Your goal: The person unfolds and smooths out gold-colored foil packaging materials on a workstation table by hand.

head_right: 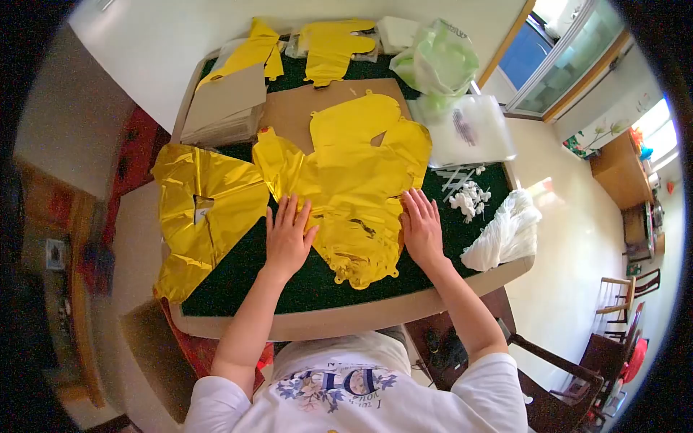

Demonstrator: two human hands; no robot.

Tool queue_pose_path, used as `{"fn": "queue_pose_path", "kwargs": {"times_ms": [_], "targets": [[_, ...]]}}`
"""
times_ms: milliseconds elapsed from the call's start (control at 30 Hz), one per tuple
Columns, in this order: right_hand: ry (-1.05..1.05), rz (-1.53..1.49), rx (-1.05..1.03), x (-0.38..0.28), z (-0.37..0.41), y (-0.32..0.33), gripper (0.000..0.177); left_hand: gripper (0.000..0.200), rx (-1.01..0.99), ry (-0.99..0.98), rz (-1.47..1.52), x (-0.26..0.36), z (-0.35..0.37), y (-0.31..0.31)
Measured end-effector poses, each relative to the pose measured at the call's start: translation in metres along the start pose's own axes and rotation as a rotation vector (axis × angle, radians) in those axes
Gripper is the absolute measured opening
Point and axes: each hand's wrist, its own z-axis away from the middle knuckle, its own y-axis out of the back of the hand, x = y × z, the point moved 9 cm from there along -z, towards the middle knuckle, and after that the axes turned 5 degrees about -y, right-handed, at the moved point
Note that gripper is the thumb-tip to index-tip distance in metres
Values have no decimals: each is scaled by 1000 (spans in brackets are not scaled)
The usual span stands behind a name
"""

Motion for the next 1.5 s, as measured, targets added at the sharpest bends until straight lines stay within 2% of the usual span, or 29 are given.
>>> {"fn": "queue_pose_path", "kwargs": {"times_ms": [200,300,400,800,900,1000,1133,1233,1500], "targets": [[-5,0,65,7,-5,7,36,47,101,-79,45,19,-8,18],[0,41,71,5,-5,5,36,45,40,-266,156,56,-18,13],[-5,66,69,6,-6,3,36,46,-28,-364,171,76,-19,-7],[-27,32,61,5,-6,5,37,52,-62,-358,118,93,5,-12],[-38,8,48,8,-6,4,39,50,-37,-320,152,87,-4,-8],[-32,1,41,8,-6,4,41,48,71,-261,163,69,-21,4],[-70,-153,145,12,-4,15,43,44,111,-243,184,62,-22,-3],[24,-78,181,5,-3,21,43,41,133,-226,199,62,-19,0],[9,2,115,6,-4,9,36,36,133,-203,199,59,-19,-4]]}}
